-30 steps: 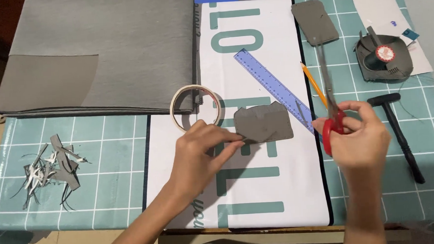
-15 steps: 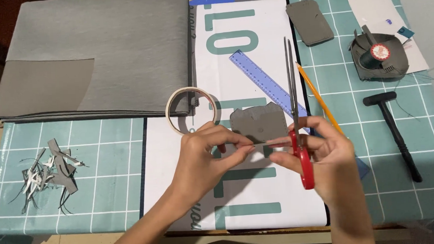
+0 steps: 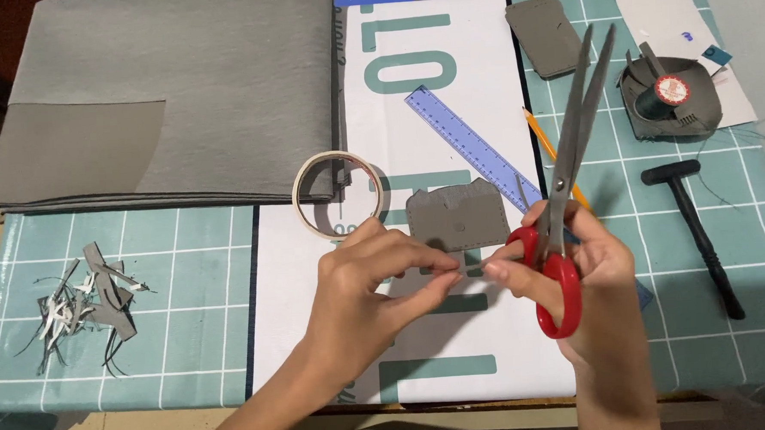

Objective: Marking leather with a ruler and pencil, trimming it with scissors, and applying double-sided adhesive tape to the edges.

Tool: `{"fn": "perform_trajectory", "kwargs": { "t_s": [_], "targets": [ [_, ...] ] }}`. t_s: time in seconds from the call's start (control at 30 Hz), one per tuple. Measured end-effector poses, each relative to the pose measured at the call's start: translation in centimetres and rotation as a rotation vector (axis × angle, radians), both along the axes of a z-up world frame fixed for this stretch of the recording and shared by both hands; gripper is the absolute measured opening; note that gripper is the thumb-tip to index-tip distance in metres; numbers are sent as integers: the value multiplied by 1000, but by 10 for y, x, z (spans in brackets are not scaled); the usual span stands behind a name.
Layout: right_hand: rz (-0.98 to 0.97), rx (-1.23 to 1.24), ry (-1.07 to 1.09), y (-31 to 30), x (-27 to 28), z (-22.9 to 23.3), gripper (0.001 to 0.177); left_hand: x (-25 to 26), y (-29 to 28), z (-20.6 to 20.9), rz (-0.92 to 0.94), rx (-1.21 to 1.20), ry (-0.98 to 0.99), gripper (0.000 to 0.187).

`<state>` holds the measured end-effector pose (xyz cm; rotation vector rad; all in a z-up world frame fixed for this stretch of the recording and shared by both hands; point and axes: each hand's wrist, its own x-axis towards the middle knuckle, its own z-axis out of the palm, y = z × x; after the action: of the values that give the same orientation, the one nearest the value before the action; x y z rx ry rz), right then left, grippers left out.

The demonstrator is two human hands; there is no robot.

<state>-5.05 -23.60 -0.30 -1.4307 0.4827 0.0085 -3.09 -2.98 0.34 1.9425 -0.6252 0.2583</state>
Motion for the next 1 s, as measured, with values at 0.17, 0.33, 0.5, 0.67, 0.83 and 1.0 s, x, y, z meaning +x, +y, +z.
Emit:
{"fn": "perform_trajectory", "kwargs": {
  "t_s": [0.17, 0.33, 0.5, 0.67, 0.83, 1.0],
  "targets": [
    [9, 65, -11, 1, 0, -5, 54, 1, -3, -3, -26, -14, -68, 22],
    [26, 96, -45, 3, -1, -4, 48, 1, -8, -5, -35, -57, -131, 17],
    [11, 30, -154, -10, 3, -14, 46, 1, -4, 0, -24, -67, -140, 15],
    [-77, -44, -54, -2, 7, 8, 40, 7, 2, -11, -7, -18, -162, 14],
    [-122, -111, -50, -11, 7, 5, 40, 44, 10, -66, 103, 372, -413, 19],
    [-144, -195, -17, -19, 4, 1, 40, 62, 8, -81, 177, 591, -655, 16]
  ]
}}
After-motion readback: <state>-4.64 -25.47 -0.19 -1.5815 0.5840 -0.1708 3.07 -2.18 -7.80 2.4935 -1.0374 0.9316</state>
